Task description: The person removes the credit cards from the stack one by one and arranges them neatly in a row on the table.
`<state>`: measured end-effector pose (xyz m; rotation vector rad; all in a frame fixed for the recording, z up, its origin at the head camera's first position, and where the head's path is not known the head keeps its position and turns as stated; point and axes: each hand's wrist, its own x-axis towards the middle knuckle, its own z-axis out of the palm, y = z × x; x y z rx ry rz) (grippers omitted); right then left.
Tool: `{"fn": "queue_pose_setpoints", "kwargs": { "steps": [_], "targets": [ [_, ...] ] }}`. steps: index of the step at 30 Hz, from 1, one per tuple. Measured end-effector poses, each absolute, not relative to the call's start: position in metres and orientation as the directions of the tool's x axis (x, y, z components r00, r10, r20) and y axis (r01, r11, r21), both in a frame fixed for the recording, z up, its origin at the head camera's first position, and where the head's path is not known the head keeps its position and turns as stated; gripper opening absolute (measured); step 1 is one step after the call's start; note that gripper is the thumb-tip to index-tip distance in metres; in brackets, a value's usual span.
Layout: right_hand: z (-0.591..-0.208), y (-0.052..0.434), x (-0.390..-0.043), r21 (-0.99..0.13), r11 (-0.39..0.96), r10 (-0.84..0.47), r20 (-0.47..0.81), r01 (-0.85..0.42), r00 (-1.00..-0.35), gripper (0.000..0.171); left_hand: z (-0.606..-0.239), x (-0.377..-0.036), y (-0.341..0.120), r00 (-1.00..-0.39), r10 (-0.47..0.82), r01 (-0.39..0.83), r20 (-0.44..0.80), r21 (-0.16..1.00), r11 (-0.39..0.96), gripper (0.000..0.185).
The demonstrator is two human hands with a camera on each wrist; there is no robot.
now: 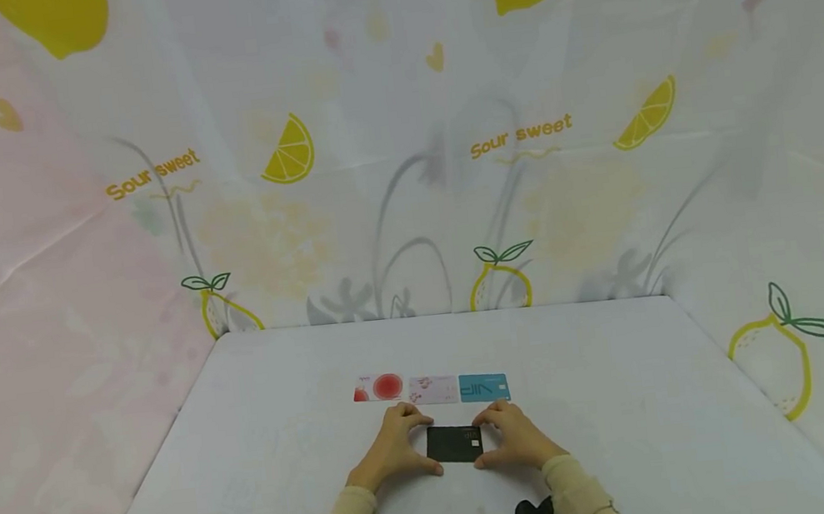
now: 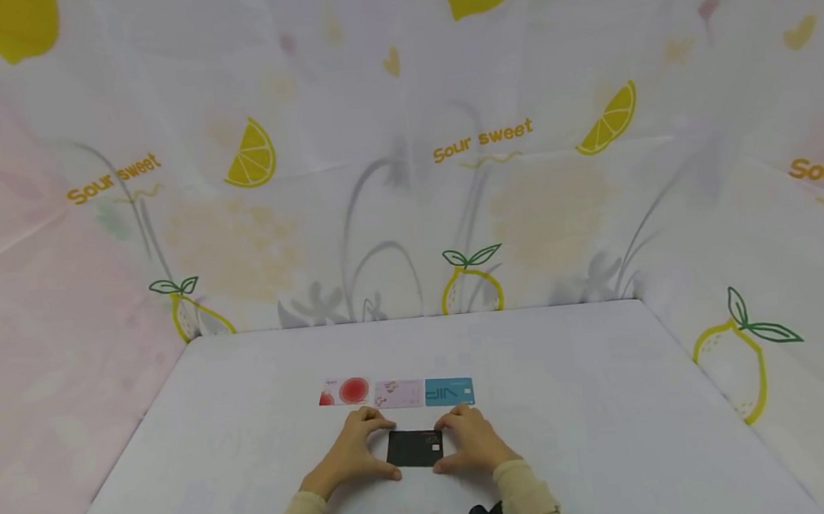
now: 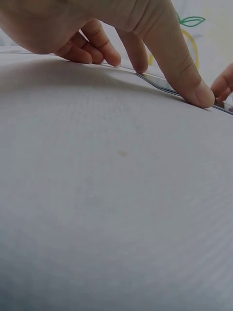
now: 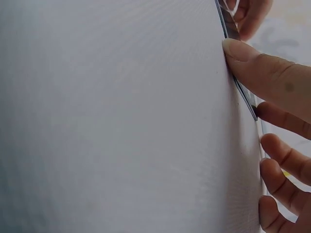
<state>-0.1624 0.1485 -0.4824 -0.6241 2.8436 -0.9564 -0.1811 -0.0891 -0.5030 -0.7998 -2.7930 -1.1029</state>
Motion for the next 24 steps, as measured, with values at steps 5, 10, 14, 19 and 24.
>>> {"fn": "queue_pose_setpoints", "kwargs": {
  "steps": [5,10,14,19,24],
  "targets": [
    [-0.4806,0.1478,-0.1612,-0.598,0.717,-0.402,0.064,-0.357,-0.914,0.05,-0.5027,-0.1805,-0.0894,-0.871,0.446,0.466,0.204,0.63,0.621,0.063],
    [-0.4799,0.1472,-0.1608,-0.609,0.713,-0.397,0.059,-0.348,-0.916,0.048,-0.5009,-0.1797,-0.0891,-0.879,0.439,0.445,0.184,0.644,0.622,0.061],
    [-0.4806,0.147,-0.1608,-0.611,0.714,-0.395,0.052,-0.342,-0.917,0.048,-0.5002,-0.1796,-0.089,-0.881,0.44,0.441,0.177,0.647,0.622,0.058],
    [-0.4793,0.1467,-0.1608,-0.605,0.722,-0.392,0.042,-0.336,-0.919,0.047,-0.4996,-0.1803,-0.0893,-0.878,0.441,0.445,0.186,0.657,0.609,0.054],
    [-0.4767,0.1462,-0.16,-0.603,0.721,-0.394,0.047,-0.341,-0.918,0.05,-0.5001,-0.1799,-0.0898,-0.872,0.446,0.459,0.203,0.657,0.598,0.053]
  ]
}}
